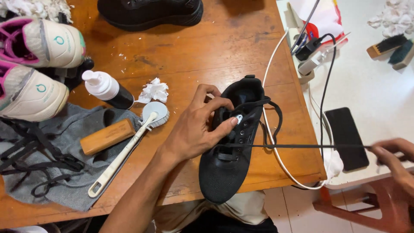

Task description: The person laces a black sneaker by threading the laces through the eyelets and tying them. They work on a wooden table with cleaning supplies and other shoes nearby.

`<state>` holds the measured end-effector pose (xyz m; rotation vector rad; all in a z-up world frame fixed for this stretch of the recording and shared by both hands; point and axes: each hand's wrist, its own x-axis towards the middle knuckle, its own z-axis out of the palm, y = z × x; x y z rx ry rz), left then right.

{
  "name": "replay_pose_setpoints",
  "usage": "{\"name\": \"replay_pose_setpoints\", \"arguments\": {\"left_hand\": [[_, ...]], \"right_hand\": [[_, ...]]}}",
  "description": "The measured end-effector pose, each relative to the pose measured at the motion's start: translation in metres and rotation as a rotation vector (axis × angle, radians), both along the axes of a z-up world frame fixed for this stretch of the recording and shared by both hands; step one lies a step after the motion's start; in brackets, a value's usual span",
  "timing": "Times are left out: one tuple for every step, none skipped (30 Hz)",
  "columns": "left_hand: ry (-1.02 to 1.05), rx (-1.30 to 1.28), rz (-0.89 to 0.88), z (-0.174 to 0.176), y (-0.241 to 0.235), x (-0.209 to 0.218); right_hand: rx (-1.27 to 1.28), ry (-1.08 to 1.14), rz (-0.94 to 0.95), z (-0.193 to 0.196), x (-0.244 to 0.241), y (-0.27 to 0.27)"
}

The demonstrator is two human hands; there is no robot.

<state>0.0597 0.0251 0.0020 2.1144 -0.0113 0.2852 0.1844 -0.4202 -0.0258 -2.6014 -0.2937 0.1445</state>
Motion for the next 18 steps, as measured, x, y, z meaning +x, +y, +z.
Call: {"name": "replay_pose_setpoints", "arguments": {"left_hand": [[-0.020, 0.040, 0.006, -0.003, -0.001, -0.001], [-0.015, 0.032, 0.018, -0.004, 0.000, -0.001], [-0.004, 0.001, 0.009, -0.004, 0.001, -0.001], [0.007, -0.030, -0.001, -0.004, 0.002, -0.001], [0.011, -0.032, 0.004, -0.003, 0.003, -0.002], [0.039, -0.061, -0.004, -0.003, 0.003, -0.003], [0.066, -0.092, -0.014, -0.002, 0.003, -0.002], [0.068, -0.097, -0.012, -0.002, 0.003, -0.002], [0.056, -0.093, -0.011, -0.002, 0.003, -0.002], [0.045, -0.089, -0.010, -0.002, 0.004, -0.003], [0.044, -0.092, -0.006, -0.003, 0.004, -0.003], [0.036, -0.079, -0.011, -0.004, 0.004, -0.003], [0.029, -0.068, -0.014, -0.005, 0.004, -0.003], [0.027, -0.073, -0.010, -0.005, 0.005, -0.003], [0.014, -0.052, -0.004, -0.005, 0.004, -0.003], [0.001, -0.031, 0.001, -0.006, 0.004, -0.002], [0.001, -0.039, 0.003, -0.007, 0.004, -0.003], [0.012, -0.031, 0.003, -0.007, 0.004, -0.004]], "right_hand": [[0.036, 0.085, -0.169, -0.023, 0.003, -0.040], [0.027, 0.089, -0.157, -0.050, 0.013, -0.068], [0.056, 0.028, -0.131, -0.078, 0.020, -0.097], [0.085, -0.033, -0.105, -0.105, 0.028, -0.126], [0.083, -0.029, -0.101, -0.104, 0.022, -0.125], [0.043, -0.033, -0.126, -0.103, 0.015, -0.124], [0.002, -0.038, -0.153, -0.100, 0.009, -0.123], [-0.003, -0.037, -0.151, -0.104, 0.013, -0.133], [0.007, -0.027, -0.131, -0.108, 0.017, -0.142], [0.017, -0.018, -0.111, -0.113, 0.021, -0.151], [0.014, -0.019, -0.107, -0.109, 0.018, -0.145], [0.049, -0.013, -0.127, -0.105, 0.015, -0.138], [0.081, -0.007, -0.147, -0.100, 0.013, -0.133], [0.076, -0.009, -0.142, -0.093, 0.011, -0.122], [0.114, 0.039, -0.212, -0.086, 0.006, -0.113], [0.154, 0.088, -0.283, -0.079, 0.002, -0.104], [0.147, 0.086, -0.281, -0.080, -0.002, -0.108], [0.114, 0.074, -0.353, -0.080, -0.007, -0.111]]}}
